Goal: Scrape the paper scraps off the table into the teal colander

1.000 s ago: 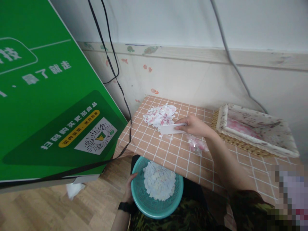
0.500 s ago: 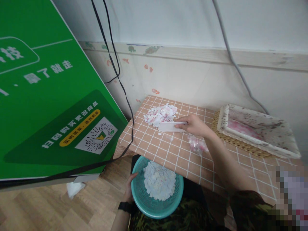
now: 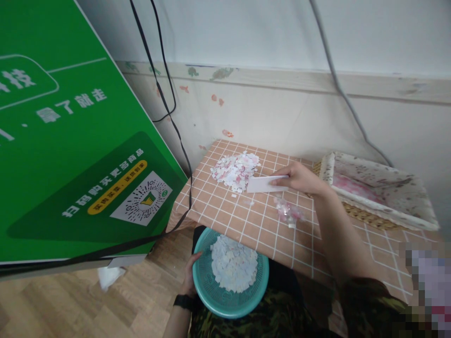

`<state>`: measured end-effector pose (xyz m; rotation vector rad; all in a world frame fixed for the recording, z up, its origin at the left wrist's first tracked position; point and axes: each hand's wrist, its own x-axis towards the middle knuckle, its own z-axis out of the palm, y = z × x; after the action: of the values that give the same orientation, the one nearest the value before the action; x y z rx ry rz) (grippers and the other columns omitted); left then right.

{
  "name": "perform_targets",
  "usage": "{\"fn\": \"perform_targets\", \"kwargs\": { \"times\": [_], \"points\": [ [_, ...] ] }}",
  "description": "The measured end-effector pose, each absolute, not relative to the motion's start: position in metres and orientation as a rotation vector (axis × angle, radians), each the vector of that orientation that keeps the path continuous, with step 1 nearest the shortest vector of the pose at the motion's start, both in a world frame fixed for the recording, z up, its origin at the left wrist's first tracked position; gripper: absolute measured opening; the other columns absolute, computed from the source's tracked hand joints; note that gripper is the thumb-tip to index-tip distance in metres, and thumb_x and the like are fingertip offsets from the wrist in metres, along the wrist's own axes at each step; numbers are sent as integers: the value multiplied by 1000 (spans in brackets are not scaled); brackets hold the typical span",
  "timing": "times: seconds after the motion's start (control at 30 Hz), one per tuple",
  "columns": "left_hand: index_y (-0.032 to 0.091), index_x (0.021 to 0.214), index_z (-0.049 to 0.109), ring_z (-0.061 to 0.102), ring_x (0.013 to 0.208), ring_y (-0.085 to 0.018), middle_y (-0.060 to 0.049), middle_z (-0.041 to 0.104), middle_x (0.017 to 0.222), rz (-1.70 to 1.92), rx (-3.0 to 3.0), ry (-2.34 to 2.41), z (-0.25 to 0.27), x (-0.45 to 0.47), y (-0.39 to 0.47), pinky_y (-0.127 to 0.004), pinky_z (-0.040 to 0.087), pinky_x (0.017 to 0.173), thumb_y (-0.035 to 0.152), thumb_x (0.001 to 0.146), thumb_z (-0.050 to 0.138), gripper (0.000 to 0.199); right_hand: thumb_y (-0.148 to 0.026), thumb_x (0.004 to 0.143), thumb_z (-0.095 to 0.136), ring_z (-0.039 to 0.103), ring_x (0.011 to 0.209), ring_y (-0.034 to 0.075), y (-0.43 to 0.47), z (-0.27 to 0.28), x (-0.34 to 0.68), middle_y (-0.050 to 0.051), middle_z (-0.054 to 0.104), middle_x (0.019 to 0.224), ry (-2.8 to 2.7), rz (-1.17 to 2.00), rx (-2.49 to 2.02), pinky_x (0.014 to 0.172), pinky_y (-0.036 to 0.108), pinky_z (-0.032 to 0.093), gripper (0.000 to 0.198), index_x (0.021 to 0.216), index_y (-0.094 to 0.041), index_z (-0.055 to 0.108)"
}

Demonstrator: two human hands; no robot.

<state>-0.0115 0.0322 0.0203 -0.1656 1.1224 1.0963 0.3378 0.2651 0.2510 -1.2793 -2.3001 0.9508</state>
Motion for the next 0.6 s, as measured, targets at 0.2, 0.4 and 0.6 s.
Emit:
{"fn": "perform_targets", "kwargs": {
  "times": [0.2, 0.4, 0.6],
  "points": [
    [8, 83, 69, 67, 62, -25, -10, 73, 72, 1079, -178, 1114, 24, -11, 36, -37, 51, 63, 24, 68, 66, 23, -38, 82, 52, 61, 58, 18, 195, 254, 336, 5, 71, 75, -2067, 354, -1630, 51, 28, 39, 28, 93, -20, 72],
    [10, 77, 69, 66, 59, -24, -9, 72, 67, 1072, -142, 1160, 24, -13, 38, -37, 51, 61, 28, 66, 67, 21, -31, 88, 44, 62, 53, 16, 140, 199, 298, 4, 69, 65, -1906, -11, -1752, 51, 24, 39, 32, 105, -20, 68],
    [10, 71, 70, 66, 60, -24, -9, 72, 64, 1078, -99, 1164, 38, -10, 37, -37, 52, 63, 23, 64, 67, 14, -28, 88, 44, 65, 63, 19, 137, 183, 290, 7, 72, 80, -1995, 0, -1689, 58, 27, 46, 31, 107, -21, 67]
  ]
}}
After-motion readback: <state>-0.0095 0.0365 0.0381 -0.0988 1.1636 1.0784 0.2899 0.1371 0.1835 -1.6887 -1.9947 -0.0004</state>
